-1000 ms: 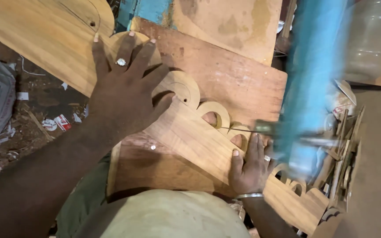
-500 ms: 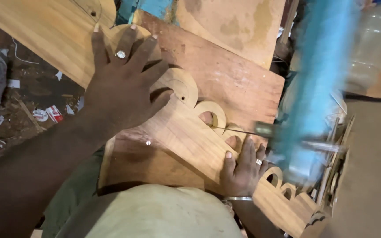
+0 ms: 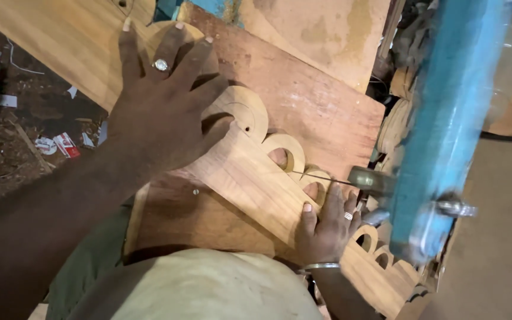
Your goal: Use a scroll saw to cut decorative scalloped shapes into a wooden plank.
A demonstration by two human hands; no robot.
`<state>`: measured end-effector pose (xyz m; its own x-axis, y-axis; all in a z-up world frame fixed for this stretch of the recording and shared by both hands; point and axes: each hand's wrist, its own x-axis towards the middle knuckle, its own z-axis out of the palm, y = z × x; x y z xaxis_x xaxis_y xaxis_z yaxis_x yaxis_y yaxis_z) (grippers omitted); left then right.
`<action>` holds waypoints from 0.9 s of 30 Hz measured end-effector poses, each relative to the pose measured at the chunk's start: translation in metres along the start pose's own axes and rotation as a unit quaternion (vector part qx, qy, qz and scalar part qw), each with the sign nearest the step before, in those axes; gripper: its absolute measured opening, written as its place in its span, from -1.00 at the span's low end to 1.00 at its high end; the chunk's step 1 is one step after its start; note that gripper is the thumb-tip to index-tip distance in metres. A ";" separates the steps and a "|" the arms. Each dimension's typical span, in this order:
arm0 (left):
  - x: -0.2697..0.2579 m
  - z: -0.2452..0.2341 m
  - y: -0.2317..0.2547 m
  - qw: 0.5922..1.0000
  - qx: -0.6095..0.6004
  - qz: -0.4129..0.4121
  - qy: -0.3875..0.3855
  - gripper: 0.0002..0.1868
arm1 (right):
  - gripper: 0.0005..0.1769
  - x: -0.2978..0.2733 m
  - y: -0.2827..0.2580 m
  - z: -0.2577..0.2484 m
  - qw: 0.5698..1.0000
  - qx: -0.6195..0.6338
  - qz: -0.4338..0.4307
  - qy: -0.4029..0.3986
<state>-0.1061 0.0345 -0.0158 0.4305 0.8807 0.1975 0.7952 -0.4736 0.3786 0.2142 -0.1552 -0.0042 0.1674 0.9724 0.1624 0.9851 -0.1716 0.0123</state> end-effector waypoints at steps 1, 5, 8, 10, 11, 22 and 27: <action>0.000 0.000 0.000 1.000 0.002 0.000 0.007 -0.34 | -0.22 0.001 -0.001 -0.001 1.000 0.003 0.010 -0.003; -0.005 -0.003 0.001 1.000 -0.013 0.005 0.026 -0.34 | -0.18 0.004 0.005 -0.001 0.996 0.072 0.035 -0.044; -0.008 -0.005 0.004 1.000 -0.003 -0.005 0.018 -0.38 | -0.20 0.002 0.009 0.000 0.998 0.048 0.013 -0.033; -0.008 -0.004 0.005 1.000 -0.001 -0.010 0.016 -0.37 | -0.19 0.004 0.008 -0.001 0.998 0.048 0.019 -0.035; -0.008 -0.003 0.006 1.000 0.001 -0.014 0.015 -0.37 | -0.19 0.005 0.008 -0.002 0.998 0.048 0.025 -0.038; -0.019 -0.004 0.007 0.998 -0.002 -0.004 0.057 -0.36 | -0.21 0.008 0.020 0.003 0.996 0.070 0.020 -0.055; -0.022 -0.003 0.009 0.999 0.018 -0.017 0.046 -0.37 | -0.21 0.005 0.032 0.011 0.994 0.098 0.006 -0.051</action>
<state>-0.1096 0.0108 -0.0137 0.3637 0.8920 0.2685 0.8242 -0.4425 0.3535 0.2466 -0.1542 -0.0144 0.1723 0.9831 0.0613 0.9702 -0.1586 -0.1833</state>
